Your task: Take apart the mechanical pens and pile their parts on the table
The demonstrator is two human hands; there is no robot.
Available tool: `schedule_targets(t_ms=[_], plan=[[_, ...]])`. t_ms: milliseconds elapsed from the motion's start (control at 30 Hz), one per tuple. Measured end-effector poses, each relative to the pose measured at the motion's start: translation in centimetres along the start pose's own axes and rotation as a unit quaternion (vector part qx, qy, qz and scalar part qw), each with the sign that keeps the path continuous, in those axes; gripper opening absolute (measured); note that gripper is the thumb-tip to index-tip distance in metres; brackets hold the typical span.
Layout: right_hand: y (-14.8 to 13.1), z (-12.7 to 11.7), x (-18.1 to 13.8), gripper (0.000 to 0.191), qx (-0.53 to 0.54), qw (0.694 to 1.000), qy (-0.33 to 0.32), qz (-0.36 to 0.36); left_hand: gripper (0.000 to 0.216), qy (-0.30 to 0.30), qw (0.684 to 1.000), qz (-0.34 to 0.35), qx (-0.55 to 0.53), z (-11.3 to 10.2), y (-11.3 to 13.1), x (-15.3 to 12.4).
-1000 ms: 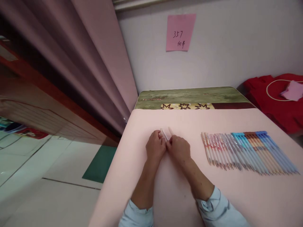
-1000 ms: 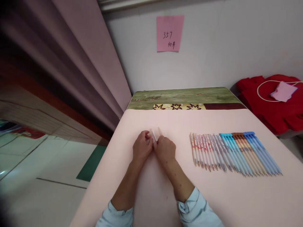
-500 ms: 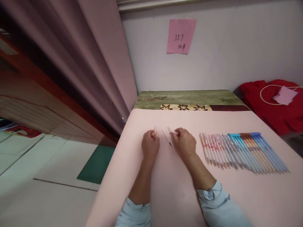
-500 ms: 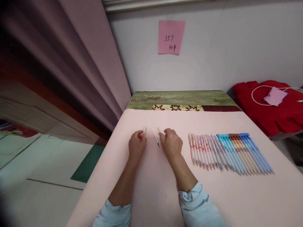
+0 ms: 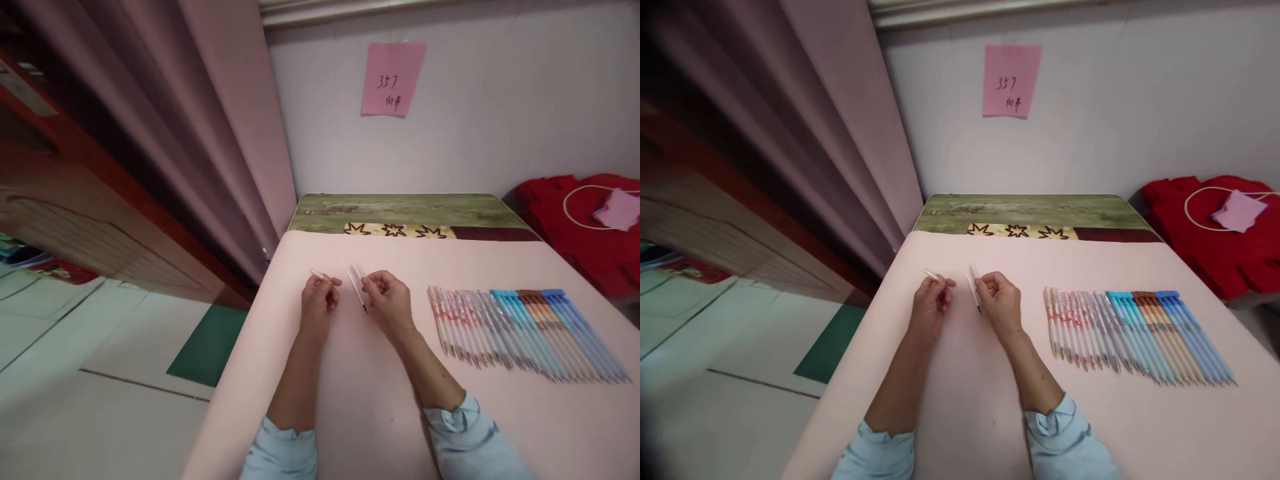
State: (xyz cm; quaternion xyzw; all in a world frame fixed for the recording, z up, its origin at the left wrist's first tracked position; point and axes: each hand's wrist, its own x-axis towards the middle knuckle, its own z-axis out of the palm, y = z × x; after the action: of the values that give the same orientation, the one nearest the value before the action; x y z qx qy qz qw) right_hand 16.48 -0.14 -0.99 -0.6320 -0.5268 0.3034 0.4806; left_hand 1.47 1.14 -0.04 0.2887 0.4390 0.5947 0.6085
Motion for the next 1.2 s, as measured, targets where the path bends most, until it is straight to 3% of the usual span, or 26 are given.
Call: schedule_targets(t_ms=[100,233,300,400,500,700,1100,1200], plan=[[0.0,0.6,-0.3,0.03,0.063,0.997,-0.047,-0.018,0.033,-0.024,0.999,-0.032,-0.008,0.1,0.1,-0.2],[-0.3,0.7,-0.5,0.028,0.045,0.994,-0.084,-0.057,0.039,-0.034,0.998,-0.048,0.015,0.1,0.2,-0.3],[-0.5,0.4,-0.5,0.03,0.015,0.994,-0.087,-0.06,0.038,-0.009,1.0,-0.029,0.001,-0.2,0.3,-0.1],[-0.9,-0.1,-0.6,0.03,-0.132,0.988,-0.071,-0.035,0.038,0.057,0.997,0.034,-0.046,-0.8,0.5,0.5],[-1.6,-0.1,-0.9,0.023,-0.303,0.95,-0.069,0.007,0.038,0.099,0.989,0.081,-0.067,-1.3,0.6,0.9],[-2.8,0.6,-1.7,0.027,-0.424,0.897,-0.122,0.016,0.039,0.111,0.988,0.092,-0.061,-1.4,0.2,1.0],[-3.7,0.2,-1.7,0.026,-0.467,0.865,-0.182,0.019,0.045,0.097,0.992,0.072,-0.041,-1.1,0.1,0.5],[-3.5,0.1,-1.5,0.022,-0.445,0.879,-0.174,0.014,0.046,0.083,0.995,0.049,-0.026,-1.0,0.2,0.3]])
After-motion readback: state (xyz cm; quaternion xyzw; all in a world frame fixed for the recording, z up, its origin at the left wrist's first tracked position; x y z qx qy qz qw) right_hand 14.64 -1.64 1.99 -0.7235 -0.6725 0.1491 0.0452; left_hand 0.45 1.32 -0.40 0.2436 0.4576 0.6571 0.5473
